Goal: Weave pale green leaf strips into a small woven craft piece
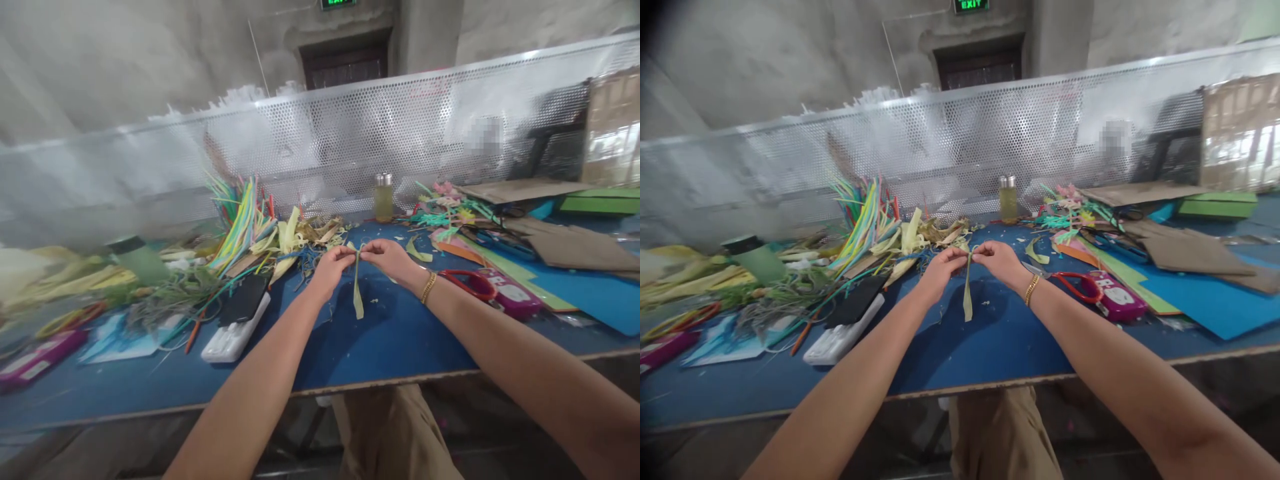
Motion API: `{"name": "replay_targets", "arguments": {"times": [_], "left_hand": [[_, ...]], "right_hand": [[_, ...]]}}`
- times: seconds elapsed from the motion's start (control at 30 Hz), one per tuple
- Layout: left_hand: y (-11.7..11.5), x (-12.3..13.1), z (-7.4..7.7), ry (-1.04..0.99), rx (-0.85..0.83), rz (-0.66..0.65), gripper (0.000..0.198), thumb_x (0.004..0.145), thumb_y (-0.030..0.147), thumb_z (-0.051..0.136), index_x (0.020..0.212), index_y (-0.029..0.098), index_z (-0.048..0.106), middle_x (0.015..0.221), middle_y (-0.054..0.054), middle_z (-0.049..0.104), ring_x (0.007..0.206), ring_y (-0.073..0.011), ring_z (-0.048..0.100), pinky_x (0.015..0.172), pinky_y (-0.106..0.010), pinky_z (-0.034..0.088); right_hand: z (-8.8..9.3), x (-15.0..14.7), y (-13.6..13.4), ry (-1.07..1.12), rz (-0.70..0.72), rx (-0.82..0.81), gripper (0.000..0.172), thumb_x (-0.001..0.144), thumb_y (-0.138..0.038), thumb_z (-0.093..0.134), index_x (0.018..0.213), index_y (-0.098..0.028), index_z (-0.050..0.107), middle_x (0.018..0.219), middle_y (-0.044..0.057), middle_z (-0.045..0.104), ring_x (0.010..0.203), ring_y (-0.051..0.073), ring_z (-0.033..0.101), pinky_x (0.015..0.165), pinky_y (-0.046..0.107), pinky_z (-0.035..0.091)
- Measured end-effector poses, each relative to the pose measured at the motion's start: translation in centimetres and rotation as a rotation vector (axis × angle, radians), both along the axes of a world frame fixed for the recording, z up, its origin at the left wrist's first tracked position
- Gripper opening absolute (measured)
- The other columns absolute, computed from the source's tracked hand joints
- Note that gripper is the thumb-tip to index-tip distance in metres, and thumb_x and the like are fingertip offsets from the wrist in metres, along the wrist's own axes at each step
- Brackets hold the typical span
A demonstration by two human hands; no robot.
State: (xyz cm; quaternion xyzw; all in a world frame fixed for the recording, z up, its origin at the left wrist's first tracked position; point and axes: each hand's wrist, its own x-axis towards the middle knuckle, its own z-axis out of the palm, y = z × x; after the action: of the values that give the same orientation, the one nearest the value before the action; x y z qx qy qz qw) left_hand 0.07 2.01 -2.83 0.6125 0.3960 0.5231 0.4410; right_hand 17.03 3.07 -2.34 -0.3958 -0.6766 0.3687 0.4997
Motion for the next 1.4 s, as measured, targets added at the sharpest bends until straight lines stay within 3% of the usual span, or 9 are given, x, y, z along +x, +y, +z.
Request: {"name": "replay_targets", "arguments": {"times": [0.23,0.43,0.6,0.77,0.97,1.13,1.23,1.33,1.4], "left_hand": [[-0.5,0.4,0.2,-0.027,-0.008,-0.011,0.031,0.065,0.041,0.078,0.074,0.017,0.061,0.061,0.005,0.053,0.056,-0.0085,0.042,0.056,-0.024,0.031],[-0.4,0.2,0.3,0.034,0.025,0.002,0.034,0.065,0.043,0.078,0.068,0.017,0.055,0.057,0.007,0.048,0.052,-0.0070,0.037,0.052,-0.023,0.028],[-0.3,-0.1,0.5,0.046,0.012,0.060,0.031,0.064,0.042,0.076,0.070,0.017,0.058,0.058,0.006,0.053,0.049,-0.0065,0.036,0.050,-0.023,0.027],[0.0,0.0,0.4,0.001,-0.001,0.088,0.028,0.061,0.035,0.078,0.065,0.017,0.057,0.052,0.007,0.049,0.047,-0.0062,0.035,0.049,-0.023,0.026],[0.1,-0.3,0.4,0.089,-0.023,0.136,0.028,0.062,0.034,0.077,0.061,0.017,0.054,0.049,0.008,0.046,0.046,-0.0064,0.033,0.049,-0.024,0.024],[0.0,-1.0,0.3,0.024,-0.083,-0.050,0.026,0.062,0.032,0.080,0.076,0.018,0.062,0.058,0.007,0.050,0.050,-0.0067,0.038,0.051,-0.023,0.025],[0.0,-1.2,0.4,0.008,-0.101,-0.069,0.027,0.062,0.032,0.081,0.079,0.018,0.065,0.062,0.006,0.053,0.052,-0.0069,0.040,0.052,-0.023,0.026],[-0.1,-1.3,0.6,0.030,-0.103,-0.048,0.025,0.062,0.034,0.081,0.073,0.018,0.064,0.060,0.005,0.052,0.051,-0.0070,0.038,0.051,-0.024,0.024],[-0.2,-1.3,0.7,0.036,-0.102,-0.046,0.024,0.063,0.034,0.081,0.072,0.018,0.064,0.060,0.005,0.053,0.051,-0.0077,0.038,0.051,-0.024,0.024]], "right_hand": [[0.5,0.4,-0.3,-0.319,-0.077,0.250,0.006,0.077,-0.027,0.067,0.076,-0.021,0.069,0.076,0.002,0.071,0.069,0.016,0.062,0.066,0.028,0.043],[1.0,0.5,-1.0,-0.435,-0.128,0.277,0.011,0.078,-0.031,0.068,0.074,-0.020,0.069,0.071,0.001,0.069,0.065,0.015,0.059,0.061,0.026,0.037],[1.3,0.4,-1.1,-0.459,-0.107,0.316,0.010,0.082,-0.027,0.063,0.076,-0.022,0.068,0.073,0.000,0.069,0.066,0.013,0.056,0.063,0.026,0.034],[1.8,0.4,-1.4,-0.546,-0.161,0.333,0.008,0.082,-0.025,0.063,0.074,-0.022,0.066,0.072,-0.002,0.067,0.068,0.014,0.055,0.065,0.026,0.031],[1.8,0.6,-1.3,-0.580,-0.174,0.322,0.008,0.081,-0.025,0.065,0.074,-0.023,0.068,0.072,-0.002,0.067,0.069,0.014,0.056,0.067,0.027,0.030],[1.5,1.1,-0.6,-0.522,-0.102,0.286,0.014,0.082,-0.033,0.065,0.076,-0.022,0.070,0.071,0.000,0.067,0.065,0.014,0.056,0.063,0.027,0.035],[1.6,1.4,-0.2,-0.407,-0.112,0.339,0.012,0.083,-0.026,0.063,0.090,-0.021,0.071,0.088,0.004,0.071,0.078,0.016,0.061,0.070,0.027,0.042],[1.7,1.4,-0.2,-0.336,-0.070,0.371,0.031,0.080,-0.017,0.063,0.110,-0.025,0.069,0.115,0.005,0.069,0.095,0.018,0.063,0.079,0.029,0.046],[1.7,1.4,-0.3,-0.367,-0.010,0.343,0.033,0.079,-0.016,0.064,0.111,-0.026,0.069,0.115,0.004,0.070,0.091,0.018,0.064,0.078,0.030,0.046]]}}
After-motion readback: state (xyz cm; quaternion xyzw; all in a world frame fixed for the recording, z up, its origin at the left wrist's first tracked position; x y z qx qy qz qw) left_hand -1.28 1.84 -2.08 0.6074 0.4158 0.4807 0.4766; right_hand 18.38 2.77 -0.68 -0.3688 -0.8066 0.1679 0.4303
